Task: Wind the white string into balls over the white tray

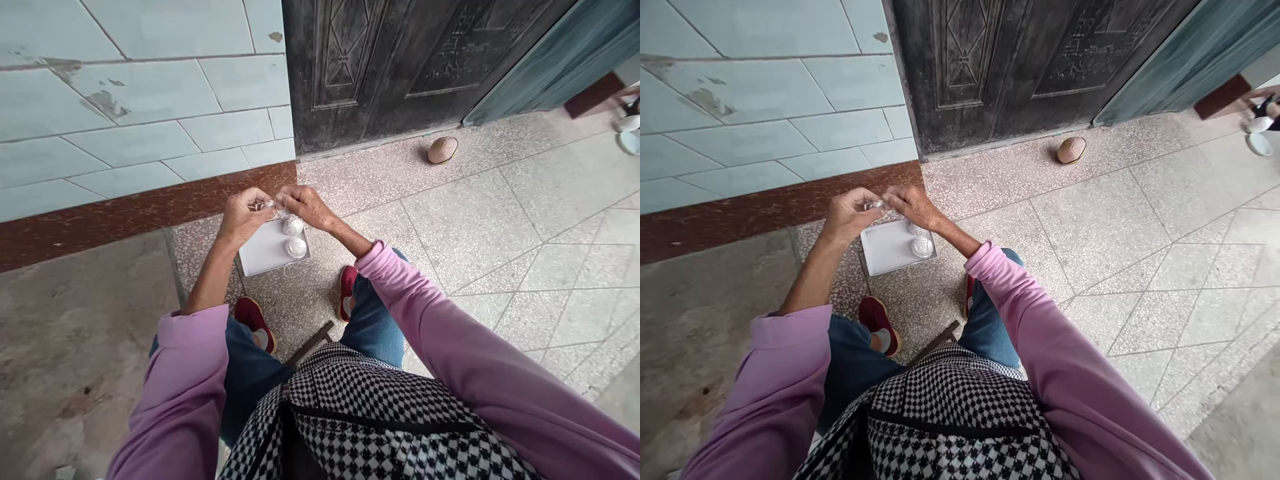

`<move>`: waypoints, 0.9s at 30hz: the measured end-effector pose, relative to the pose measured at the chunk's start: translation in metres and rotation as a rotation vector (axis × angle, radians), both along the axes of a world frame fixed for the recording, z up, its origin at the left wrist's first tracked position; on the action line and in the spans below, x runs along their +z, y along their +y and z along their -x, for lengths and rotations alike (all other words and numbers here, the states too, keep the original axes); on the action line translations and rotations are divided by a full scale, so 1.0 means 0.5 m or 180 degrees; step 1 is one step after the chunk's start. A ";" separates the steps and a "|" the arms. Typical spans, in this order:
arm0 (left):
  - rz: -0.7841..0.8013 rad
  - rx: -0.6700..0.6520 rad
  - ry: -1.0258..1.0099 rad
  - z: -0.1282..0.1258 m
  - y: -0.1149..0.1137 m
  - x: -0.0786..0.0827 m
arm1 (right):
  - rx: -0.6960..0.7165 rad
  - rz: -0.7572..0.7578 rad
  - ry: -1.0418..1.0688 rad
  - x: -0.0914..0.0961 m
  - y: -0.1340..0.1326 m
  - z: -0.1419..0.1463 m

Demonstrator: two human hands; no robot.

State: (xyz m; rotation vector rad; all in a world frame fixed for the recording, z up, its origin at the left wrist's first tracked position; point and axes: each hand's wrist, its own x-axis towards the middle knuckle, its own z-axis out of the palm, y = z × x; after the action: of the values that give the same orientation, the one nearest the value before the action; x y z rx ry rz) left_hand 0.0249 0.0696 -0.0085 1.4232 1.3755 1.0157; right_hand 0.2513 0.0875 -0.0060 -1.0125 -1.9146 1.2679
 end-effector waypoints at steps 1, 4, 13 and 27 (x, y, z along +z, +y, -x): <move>0.0112 -0.0204 -0.0192 0.002 -0.004 0.005 | -0.0101 -0.0042 0.0031 0.002 0.010 -0.009; 0.0287 -0.0577 -0.0871 0.008 -0.012 0.011 | -0.0229 0.0057 0.0266 -0.009 0.034 -0.020; 0.0284 0.0155 -0.1185 -0.006 0.003 -0.001 | 0.0271 0.0464 0.0189 -0.054 0.007 0.030; 0.0317 -0.0503 -0.1087 -0.002 -0.017 0.024 | -0.0199 0.0384 0.0364 -0.013 0.046 -0.019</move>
State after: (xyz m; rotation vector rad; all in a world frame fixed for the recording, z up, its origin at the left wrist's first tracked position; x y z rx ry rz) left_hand 0.0260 0.0612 0.0036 1.1993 1.0343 1.0175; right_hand 0.2606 0.1106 -0.0125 -1.0289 -1.7251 1.3885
